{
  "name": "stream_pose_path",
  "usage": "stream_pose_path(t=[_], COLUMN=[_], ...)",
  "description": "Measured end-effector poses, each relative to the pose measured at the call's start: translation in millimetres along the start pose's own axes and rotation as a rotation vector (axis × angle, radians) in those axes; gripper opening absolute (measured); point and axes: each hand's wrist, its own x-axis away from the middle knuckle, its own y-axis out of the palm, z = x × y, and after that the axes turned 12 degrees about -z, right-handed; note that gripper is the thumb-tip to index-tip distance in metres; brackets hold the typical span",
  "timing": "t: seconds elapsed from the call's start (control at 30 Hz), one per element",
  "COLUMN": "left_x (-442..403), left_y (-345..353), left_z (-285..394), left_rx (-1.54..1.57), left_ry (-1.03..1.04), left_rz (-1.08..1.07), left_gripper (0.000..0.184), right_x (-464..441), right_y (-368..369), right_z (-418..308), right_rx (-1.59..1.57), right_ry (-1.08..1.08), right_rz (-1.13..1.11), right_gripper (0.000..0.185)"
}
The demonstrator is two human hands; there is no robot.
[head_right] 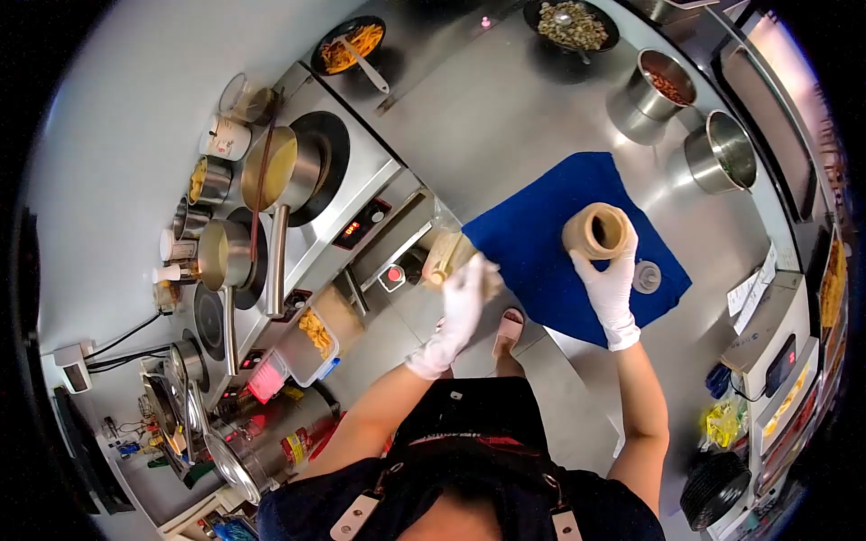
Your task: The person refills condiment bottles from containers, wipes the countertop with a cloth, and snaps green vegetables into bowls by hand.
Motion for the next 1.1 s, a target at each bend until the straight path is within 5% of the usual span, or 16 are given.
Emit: stream_pose_path(t=[0.1,0.13,0.17,0.2,0.23,0.3,0.37,0.47,0.57,0.6,0.73,0.8,0.87,0.93,0.97,1.1], left_x=[4,-2,-3,-15,-22,-36,-57,-88,-125,-141,-168,-169,-163,-163,-164,-138], left_y=[-104,-150,-189,-240,-269,-320,-372,-420,-456,-463,-474,-458,-459,-463,-458,-412], left_z=[-79,-120,-145,-181,-191,-212,-255,-314,-363,-370,-382,-349,-366,-411,-426,-342], left_rx=[-0.304,-0.354,-0.399,-0.888,-1.007,-1.355,-1.728,-2.03,-2.053,-2.021,-2.398,-2.318,-2.048,-1.161,-0.996,-1.766], left_ry=[0.07,-0.177,-0.123,-0.131,-0.364,-0.439,-0.377,-0.168,-0.2,-0.387,-0.521,-0.585,-0.563,-0.274,-0.17,-0.057], left_rz=[0.224,0.293,0.298,0.294,0.286,0.205,-0.046,-0.053,-0.145,-0.309,-0.547,-0.8,-0.574,-0.101,-0.043,-0.205], left_gripper=[0.031,0.029,0.027,0.028,0.03,0.023,0.024,0.025,0.04,0.046,0.046,0.04,0.032,0.024,0.021,0.023], right_x=[3,5,8,12,17,37,61,113,160,169,193,188,187,183,185,192], right_y=[10,12,13,11,9,17,27,43,67,76,113,131,148,170,178,201], right_z=[23,23,22,20,17,15,-2,-7,-15,-13,-7,-6,8,13,17,21], right_rx=[0.096,0.1,0.105,0.21,0.316,0.198,0.299,0.477,0.504,0.396,0.41,0.505,0.512,0.406,0.334,0.209], right_ry=[0.039,0.061,0.082,0.072,0.056,0.044,-0.037,-0.001,-0.06,-0.111,0.034,0.214,0.292,0.397,0.452,0.486], right_rz=[0.056,0.059,0.059,0.064,0.074,0.283,0.399,0.522,0.448,0.407,0.072,-0.081,-0.176,-0.23,-0.27,-0.468], right_gripper=[0.076,0.076,0.076,0.076,0.077,0.077,0.072,0.069,0.07,0.068,0.037,0.034,0.03,0.023,0.022,0.024])
